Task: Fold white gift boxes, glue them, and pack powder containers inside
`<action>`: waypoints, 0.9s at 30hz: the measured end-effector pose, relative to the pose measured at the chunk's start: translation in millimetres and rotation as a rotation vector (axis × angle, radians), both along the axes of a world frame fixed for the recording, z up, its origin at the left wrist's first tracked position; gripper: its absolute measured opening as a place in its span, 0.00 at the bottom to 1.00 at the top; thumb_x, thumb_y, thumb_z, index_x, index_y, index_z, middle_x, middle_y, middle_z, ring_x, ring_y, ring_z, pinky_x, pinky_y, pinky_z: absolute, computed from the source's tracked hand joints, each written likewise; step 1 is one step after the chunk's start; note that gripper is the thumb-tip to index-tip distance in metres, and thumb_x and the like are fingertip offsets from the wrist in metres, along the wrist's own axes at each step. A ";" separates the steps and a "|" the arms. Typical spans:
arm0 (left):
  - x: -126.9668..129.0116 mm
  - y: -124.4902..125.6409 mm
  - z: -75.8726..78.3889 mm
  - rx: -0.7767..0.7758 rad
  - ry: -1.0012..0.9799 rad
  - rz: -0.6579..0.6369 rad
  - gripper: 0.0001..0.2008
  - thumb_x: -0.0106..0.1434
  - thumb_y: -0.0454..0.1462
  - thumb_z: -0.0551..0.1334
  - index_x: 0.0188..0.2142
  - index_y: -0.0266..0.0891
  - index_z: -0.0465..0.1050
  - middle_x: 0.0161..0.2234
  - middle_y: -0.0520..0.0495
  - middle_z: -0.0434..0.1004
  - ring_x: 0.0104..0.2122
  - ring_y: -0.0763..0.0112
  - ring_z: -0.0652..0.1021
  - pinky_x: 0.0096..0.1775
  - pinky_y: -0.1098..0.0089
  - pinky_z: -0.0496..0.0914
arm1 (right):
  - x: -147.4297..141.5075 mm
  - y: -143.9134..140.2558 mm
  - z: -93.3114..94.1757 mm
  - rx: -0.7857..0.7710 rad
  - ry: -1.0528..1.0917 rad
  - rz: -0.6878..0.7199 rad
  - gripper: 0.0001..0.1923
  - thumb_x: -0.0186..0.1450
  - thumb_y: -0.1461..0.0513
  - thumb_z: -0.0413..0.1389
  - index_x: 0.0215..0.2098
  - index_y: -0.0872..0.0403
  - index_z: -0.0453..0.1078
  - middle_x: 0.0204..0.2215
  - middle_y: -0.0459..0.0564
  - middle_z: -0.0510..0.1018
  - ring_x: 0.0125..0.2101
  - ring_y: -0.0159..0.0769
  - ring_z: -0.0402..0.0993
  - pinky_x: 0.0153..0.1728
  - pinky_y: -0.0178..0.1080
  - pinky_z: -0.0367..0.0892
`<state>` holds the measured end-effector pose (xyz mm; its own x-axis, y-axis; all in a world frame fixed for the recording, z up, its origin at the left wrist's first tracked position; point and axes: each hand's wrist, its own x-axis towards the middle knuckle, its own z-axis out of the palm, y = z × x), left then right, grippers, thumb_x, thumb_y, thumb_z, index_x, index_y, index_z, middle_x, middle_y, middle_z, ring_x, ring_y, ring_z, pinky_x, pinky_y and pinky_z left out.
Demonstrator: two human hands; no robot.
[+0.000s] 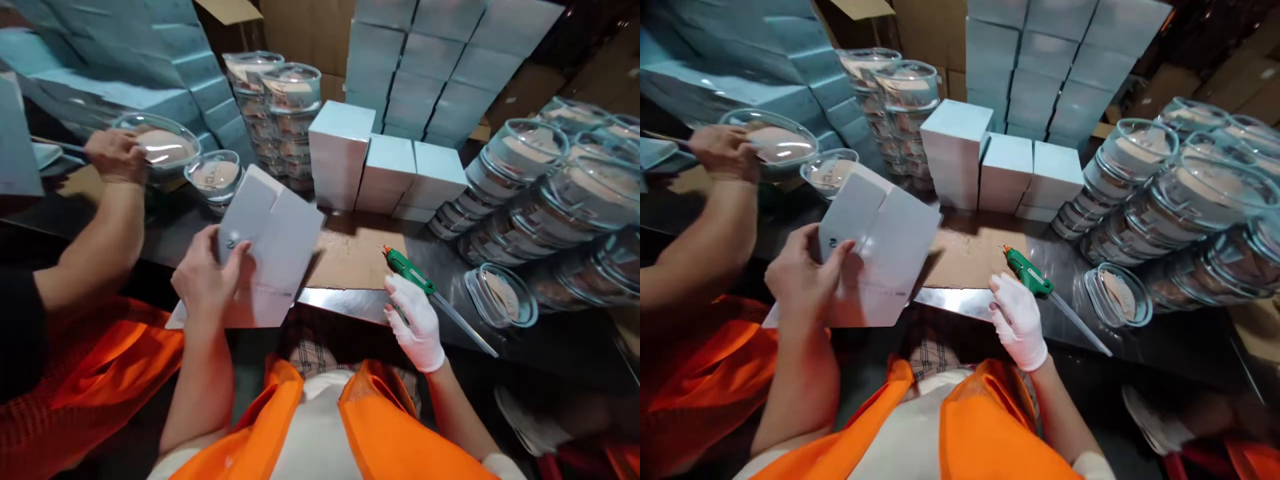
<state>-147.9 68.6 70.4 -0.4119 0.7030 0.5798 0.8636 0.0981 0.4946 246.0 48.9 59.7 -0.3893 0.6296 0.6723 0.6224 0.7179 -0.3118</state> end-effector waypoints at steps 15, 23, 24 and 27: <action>57.7 -91.9 -49.9 -0.367 -0.090 -0.808 0.27 0.73 0.53 0.62 0.65 0.44 0.72 0.58 0.38 0.83 0.56 0.53 0.84 0.58 0.53 0.78 | -21.7 -13.8 1.5 -1.432 0.177 0.451 0.36 0.69 0.34 0.53 0.46 0.56 0.81 0.42 0.54 0.86 0.45 0.47 0.81 0.51 0.47 0.76; 70.8 -91.4 -63.6 -0.674 -0.172 -1.060 0.45 0.53 0.59 0.76 0.67 0.49 0.74 0.61 0.38 0.81 0.57 0.42 0.83 0.58 0.51 0.78 | 14.2 -64.0 -11.4 -1.484 0.400 0.472 0.42 0.61 0.28 0.58 0.53 0.51 0.81 0.48 0.57 0.86 0.50 0.52 0.83 0.56 0.52 0.76; 64.4 -90.5 -59.3 -0.638 -0.231 -0.999 0.42 0.53 0.57 0.77 0.65 0.50 0.76 0.60 0.41 0.83 0.56 0.44 0.84 0.56 0.52 0.79 | 22.4 -66.5 -12.6 -1.307 0.426 0.318 0.38 0.62 0.30 0.59 0.51 0.50 0.82 0.46 0.57 0.86 0.49 0.52 0.83 0.55 0.51 0.77; 54.6 -85.5 -47.0 -0.398 -0.399 -0.755 0.36 0.57 0.55 0.75 0.63 0.48 0.78 0.57 0.42 0.84 0.55 0.45 0.84 0.57 0.52 0.79 | 27.5 -70.1 -25.3 -0.717 0.543 -0.140 0.31 0.66 0.35 0.60 0.54 0.47 0.78 0.51 0.59 0.83 0.54 0.54 0.81 0.60 0.54 0.74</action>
